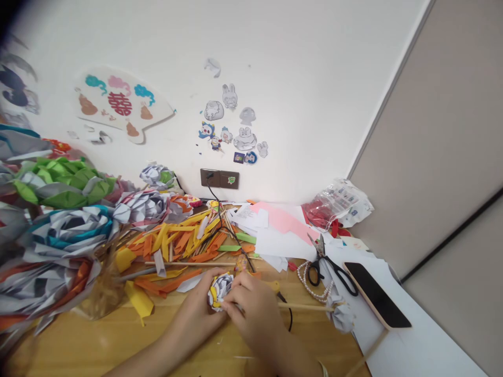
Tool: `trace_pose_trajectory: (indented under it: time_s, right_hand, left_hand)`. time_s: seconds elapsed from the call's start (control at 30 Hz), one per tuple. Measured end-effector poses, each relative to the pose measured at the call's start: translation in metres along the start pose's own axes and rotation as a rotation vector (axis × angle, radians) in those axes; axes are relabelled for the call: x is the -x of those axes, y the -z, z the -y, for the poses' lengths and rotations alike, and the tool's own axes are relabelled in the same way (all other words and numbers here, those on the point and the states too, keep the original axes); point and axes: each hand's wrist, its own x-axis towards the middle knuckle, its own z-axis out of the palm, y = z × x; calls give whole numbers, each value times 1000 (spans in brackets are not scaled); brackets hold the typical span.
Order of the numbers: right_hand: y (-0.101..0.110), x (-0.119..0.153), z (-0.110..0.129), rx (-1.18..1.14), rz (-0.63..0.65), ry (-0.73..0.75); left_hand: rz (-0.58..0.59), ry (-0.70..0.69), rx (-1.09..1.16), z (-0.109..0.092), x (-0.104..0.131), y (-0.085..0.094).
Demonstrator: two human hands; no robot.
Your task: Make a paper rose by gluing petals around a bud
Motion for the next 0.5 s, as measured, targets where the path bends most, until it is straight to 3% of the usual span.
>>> trace_pose_trajectory:
  time_s: [0.2,0.37,0.5]
  right_hand:
    - [1,-3,-2,109,10,144]
    - [1,-4,2,424,-66,399]
    - [5,-4,8,547,1,523]
  left_hand:
    - [8,-17,50,-3,-1,0]
    - [-21,-21,31,1,-1,-1]
    - [-8,19,47,4,-1,-2]
